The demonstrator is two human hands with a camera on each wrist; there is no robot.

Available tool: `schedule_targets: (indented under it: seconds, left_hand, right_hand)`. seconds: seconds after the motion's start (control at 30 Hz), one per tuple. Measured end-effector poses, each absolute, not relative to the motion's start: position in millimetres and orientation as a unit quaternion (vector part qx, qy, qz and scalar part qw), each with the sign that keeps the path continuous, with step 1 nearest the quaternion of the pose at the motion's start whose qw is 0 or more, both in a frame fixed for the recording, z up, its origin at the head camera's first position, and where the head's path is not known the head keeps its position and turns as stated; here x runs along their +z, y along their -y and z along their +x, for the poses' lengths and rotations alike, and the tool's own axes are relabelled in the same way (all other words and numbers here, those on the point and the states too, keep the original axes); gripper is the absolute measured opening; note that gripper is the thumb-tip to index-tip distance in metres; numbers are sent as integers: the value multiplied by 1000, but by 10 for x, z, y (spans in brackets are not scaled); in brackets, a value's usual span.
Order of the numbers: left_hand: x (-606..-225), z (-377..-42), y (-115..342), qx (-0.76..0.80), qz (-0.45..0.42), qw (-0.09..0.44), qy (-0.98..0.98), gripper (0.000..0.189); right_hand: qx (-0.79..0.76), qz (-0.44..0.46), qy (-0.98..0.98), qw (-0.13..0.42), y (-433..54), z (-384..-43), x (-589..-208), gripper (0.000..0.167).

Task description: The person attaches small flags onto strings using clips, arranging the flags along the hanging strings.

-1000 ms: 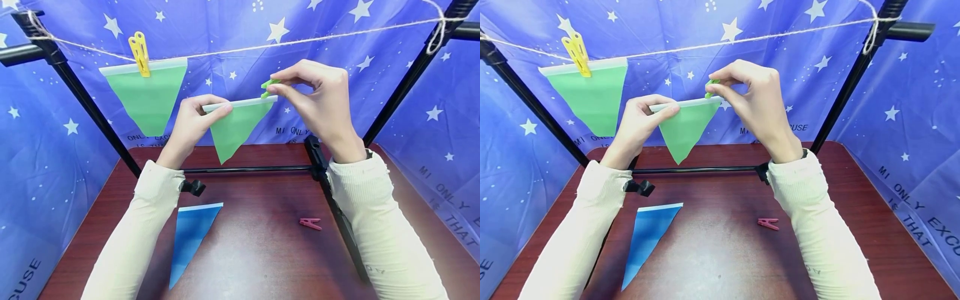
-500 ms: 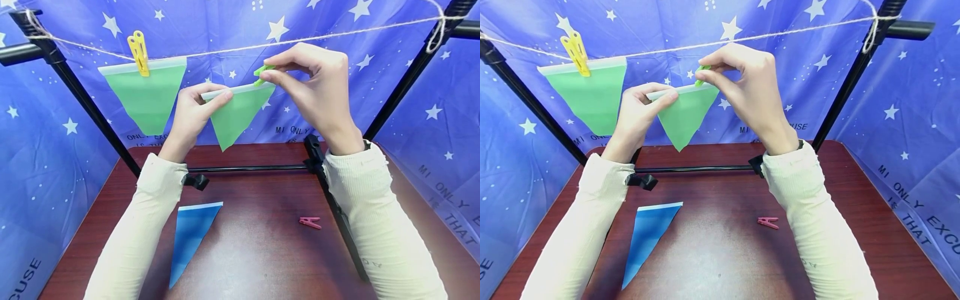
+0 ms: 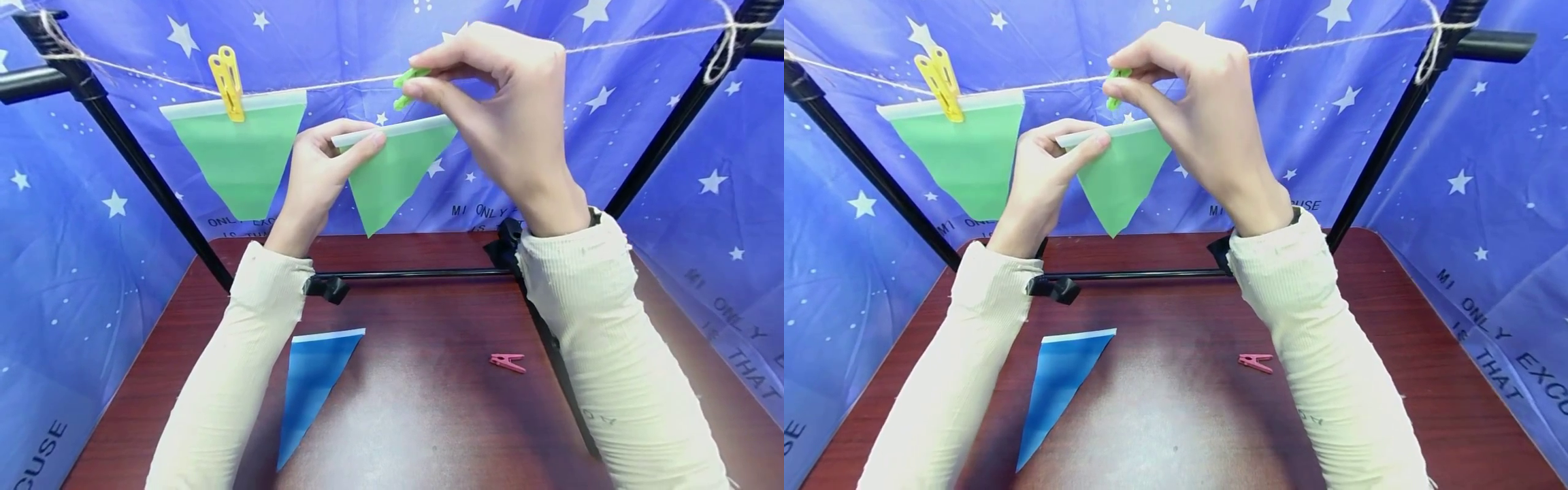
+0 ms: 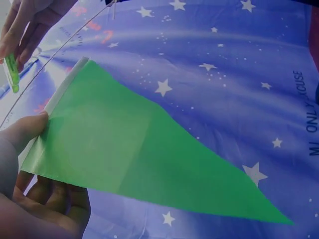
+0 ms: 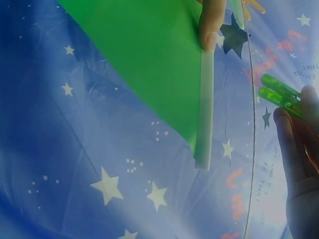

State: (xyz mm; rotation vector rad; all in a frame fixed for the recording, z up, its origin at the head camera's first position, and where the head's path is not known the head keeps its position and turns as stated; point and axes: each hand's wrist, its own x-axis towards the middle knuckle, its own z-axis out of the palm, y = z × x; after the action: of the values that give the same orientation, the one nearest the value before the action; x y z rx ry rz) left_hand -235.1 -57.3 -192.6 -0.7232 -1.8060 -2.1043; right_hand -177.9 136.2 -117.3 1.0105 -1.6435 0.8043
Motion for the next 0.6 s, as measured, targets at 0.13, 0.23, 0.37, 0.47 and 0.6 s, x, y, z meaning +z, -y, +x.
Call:
schedule_targets:
  seconds: [0.13, 0.23, 0.37, 0.47, 0.6]
  left_hand:
    - [-1897, -2362, 554, -732, -254, 141, 616, 10]
    - [-1868, -2369, 542, -733, -256, 142, 614, 10]
    - [-1838, -2369, 538, -736, -258, 141, 610, 9]
    - [-1834, -2368, 534, -741, -257, 141, 605, 8]
    - [-1838, -2362, 519, -743, -256, 141, 602, 8]
  right_hand:
    - [328, 405, 680, 515, -1345, -1777, -1138, 21]
    - [331, 389, 684, 521, -1342, -1772, -1107, 22]
    - [325, 369, 694, 526, -1343, -1788, -1069, 22]
    - [318, 354, 707, 523, -1332, -1814, -1048, 20]
    - [313, 344, 727, 506, -1326, -1842, -1040, 22]
